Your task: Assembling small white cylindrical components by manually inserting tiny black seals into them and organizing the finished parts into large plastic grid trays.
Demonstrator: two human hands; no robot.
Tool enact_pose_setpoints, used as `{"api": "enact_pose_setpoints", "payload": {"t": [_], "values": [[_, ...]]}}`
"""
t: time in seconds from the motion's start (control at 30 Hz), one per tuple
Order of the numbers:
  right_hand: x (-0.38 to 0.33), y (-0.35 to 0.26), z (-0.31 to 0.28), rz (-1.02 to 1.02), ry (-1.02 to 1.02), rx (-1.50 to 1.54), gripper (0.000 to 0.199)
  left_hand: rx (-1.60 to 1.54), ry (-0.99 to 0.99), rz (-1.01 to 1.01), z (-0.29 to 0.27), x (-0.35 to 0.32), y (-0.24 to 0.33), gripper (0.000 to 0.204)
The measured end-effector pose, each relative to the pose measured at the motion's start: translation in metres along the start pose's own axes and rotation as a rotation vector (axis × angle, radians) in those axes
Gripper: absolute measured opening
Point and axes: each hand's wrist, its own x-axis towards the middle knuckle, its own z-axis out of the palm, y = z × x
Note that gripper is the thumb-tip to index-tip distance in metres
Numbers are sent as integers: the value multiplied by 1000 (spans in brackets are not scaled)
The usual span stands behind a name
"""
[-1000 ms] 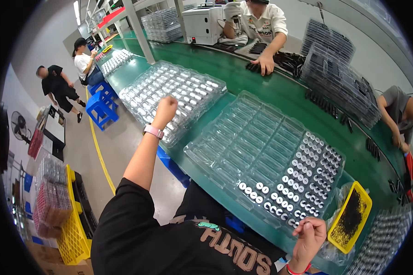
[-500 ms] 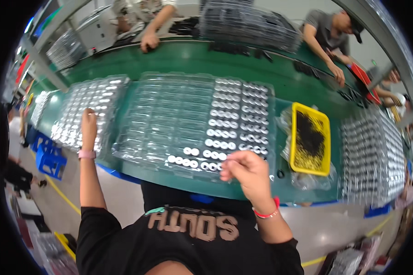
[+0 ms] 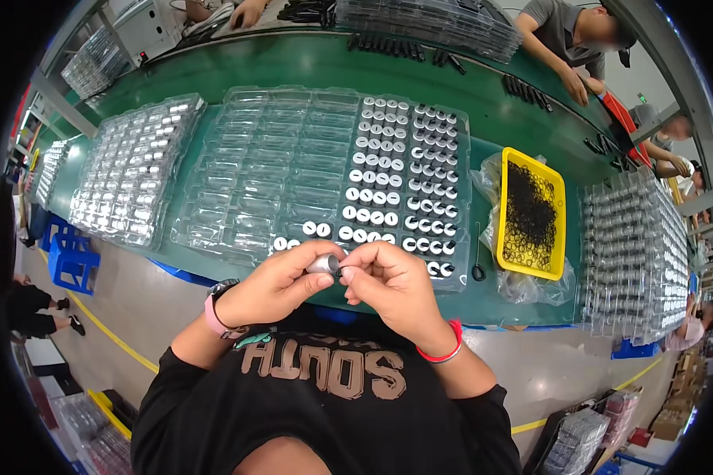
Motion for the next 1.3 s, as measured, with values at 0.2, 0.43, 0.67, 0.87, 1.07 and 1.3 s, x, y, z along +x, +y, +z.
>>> {"api": "enact_pose_setpoints", "payload": {"t": [0.2, 0.43, 0.67, 0.87, 1.07, 1.3], "values": [[-3, 2, -1, 33, -10, -77, 6, 115, -33, -111, 4, 2, 10, 27], [-1, -2, -7, -345, -47, -586, 8, 370, -64, -48, 6, 2, 12, 24], [1, 0, -9, -601, 13, -830, 9, 614, -144, 132, 13, 3, 5, 23], [-3, -5, -14, 75, -151, -344, 3, 290, 45, 190, 12, 7, 1, 21], [-7, 1, -33, 11, 247, 234, 6, -873, 122, -478, -8, 2, 1, 19], [-37, -29, -118, -228, 739, -354, 8, 731, 289, -36, -45, -2, -28, 20]]}}
